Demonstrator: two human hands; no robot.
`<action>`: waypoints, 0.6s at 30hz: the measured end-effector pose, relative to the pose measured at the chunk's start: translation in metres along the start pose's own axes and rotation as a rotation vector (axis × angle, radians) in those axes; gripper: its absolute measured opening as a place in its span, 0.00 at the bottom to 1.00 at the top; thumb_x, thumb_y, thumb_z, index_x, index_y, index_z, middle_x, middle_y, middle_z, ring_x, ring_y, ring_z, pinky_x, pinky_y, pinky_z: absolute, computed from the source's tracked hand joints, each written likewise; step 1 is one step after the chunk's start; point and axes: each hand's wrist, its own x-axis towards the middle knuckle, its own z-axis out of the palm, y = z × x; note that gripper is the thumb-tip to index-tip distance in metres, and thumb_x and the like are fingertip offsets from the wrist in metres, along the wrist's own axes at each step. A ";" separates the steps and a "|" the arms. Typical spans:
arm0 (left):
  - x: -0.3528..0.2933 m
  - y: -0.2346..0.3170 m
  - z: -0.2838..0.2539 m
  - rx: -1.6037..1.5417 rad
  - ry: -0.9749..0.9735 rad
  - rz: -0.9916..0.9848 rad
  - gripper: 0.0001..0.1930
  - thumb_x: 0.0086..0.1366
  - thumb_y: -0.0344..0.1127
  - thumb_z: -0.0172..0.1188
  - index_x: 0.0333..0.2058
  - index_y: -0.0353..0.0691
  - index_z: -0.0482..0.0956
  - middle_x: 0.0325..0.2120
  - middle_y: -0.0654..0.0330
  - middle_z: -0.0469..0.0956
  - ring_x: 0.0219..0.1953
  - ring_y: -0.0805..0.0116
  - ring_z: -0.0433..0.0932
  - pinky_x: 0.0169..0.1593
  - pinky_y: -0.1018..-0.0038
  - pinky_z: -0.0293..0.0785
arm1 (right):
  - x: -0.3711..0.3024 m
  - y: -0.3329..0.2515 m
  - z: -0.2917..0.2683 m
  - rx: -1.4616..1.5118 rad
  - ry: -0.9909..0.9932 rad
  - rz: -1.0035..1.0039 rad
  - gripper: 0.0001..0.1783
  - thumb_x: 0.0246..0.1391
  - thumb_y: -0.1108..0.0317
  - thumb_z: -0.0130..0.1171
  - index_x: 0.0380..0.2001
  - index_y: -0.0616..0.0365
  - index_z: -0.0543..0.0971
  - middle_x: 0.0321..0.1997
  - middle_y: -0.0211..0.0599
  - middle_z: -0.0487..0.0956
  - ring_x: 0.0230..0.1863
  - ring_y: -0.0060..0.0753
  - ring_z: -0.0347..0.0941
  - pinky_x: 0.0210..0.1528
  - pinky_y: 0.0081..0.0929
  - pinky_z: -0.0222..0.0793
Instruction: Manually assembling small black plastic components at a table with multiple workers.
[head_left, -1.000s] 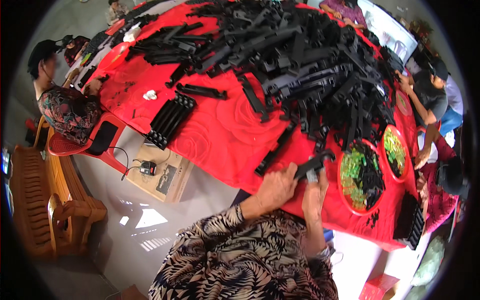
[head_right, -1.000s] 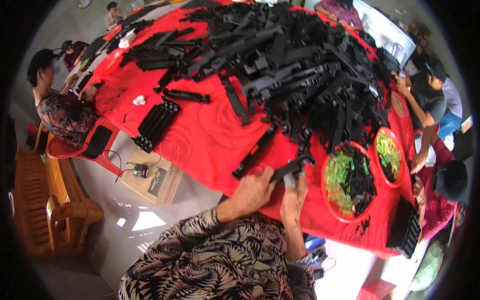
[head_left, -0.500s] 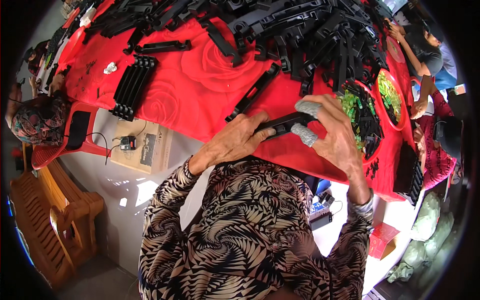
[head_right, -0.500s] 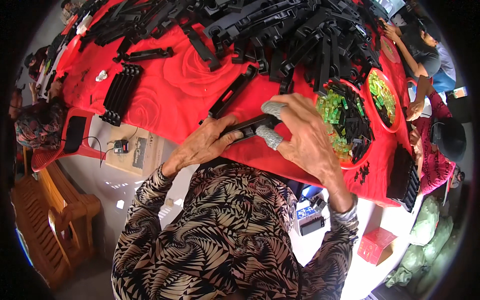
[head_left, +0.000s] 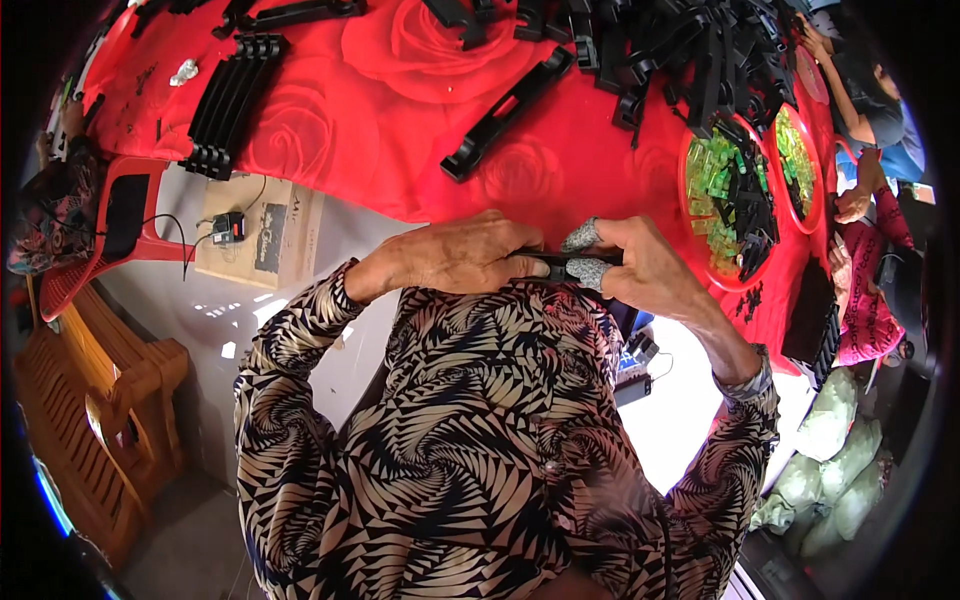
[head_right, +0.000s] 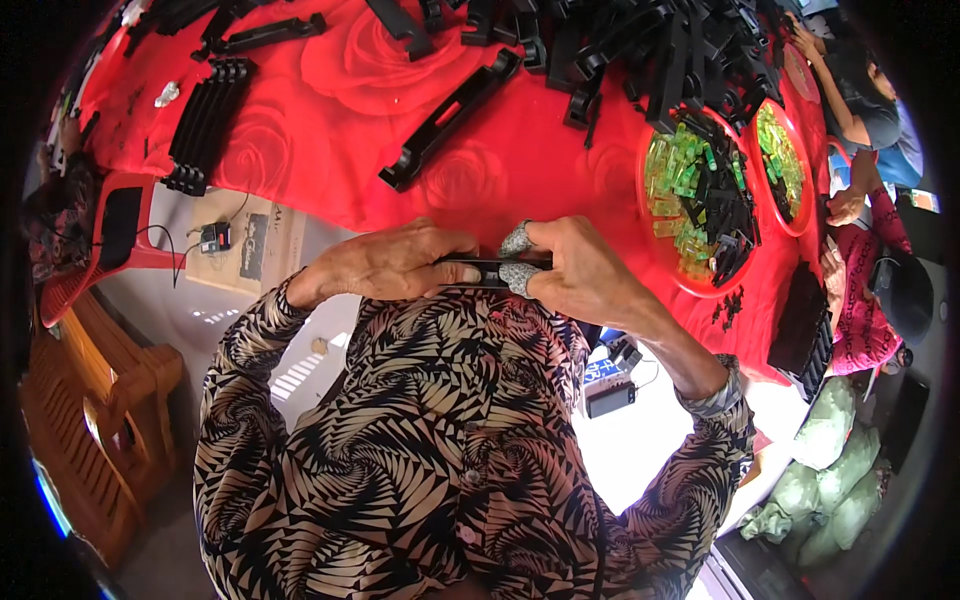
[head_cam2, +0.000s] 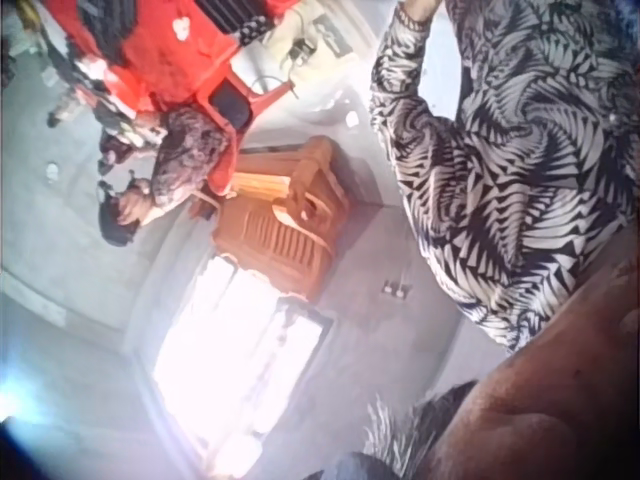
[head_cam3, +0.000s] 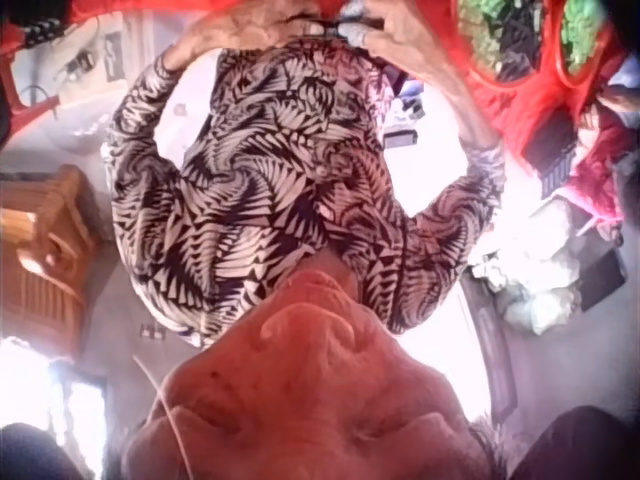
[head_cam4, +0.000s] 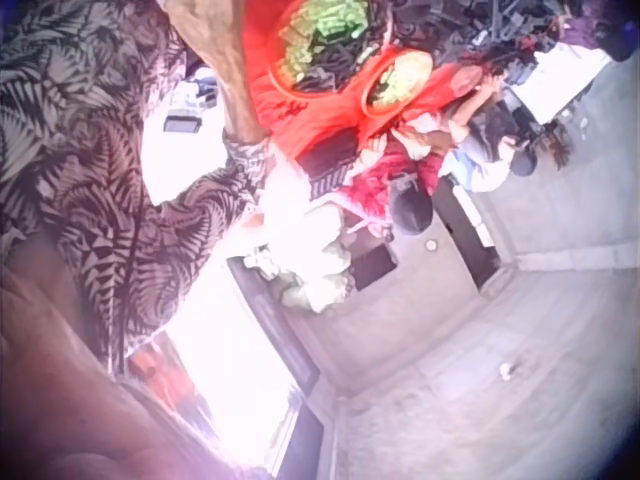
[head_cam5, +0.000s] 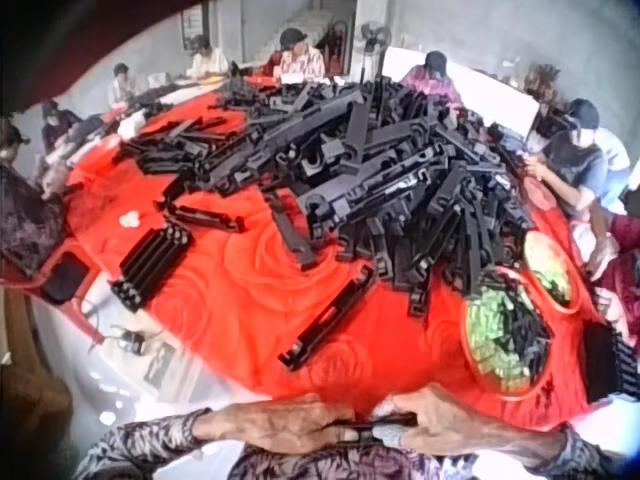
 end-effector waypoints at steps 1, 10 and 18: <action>-0.001 -0.001 0.002 -0.008 -0.029 -0.024 0.17 0.71 0.47 0.51 0.40 0.36 0.75 0.22 0.51 0.73 0.28 0.56 0.74 0.34 0.61 0.67 | -0.001 0.000 0.001 0.094 -0.028 0.009 0.16 0.41 0.86 0.47 0.34 0.70 0.79 0.24 0.27 0.77 0.23 0.10 0.63 0.19 0.21 0.58; -0.004 0.002 0.009 -0.044 -0.101 -0.084 0.18 0.71 0.46 0.50 0.43 0.35 0.75 0.24 0.45 0.75 0.35 0.46 0.75 0.43 0.56 0.68 | -0.006 0.012 0.009 -0.030 -0.046 -0.011 0.16 0.39 0.84 0.46 0.34 0.70 0.77 0.21 0.35 0.77 0.23 0.16 0.65 0.21 0.27 0.62; -0.012 -0.008 0.027 0.071 0.025 0.007 0.17 0.70 0.45 0.51 0.43 0.35 0.74 0.23 0.44 0.74 0.31 0.43 0.74 0.39 0.53 0.68 | -0.014 0.004 0.018 -0.205 0.004 -0.050 0.14 0.38 0.83 0.47 0.32 0.68 0.75 0.18 0.51 0.73 0.16 0.35 0.68 0.20 0.36 0.62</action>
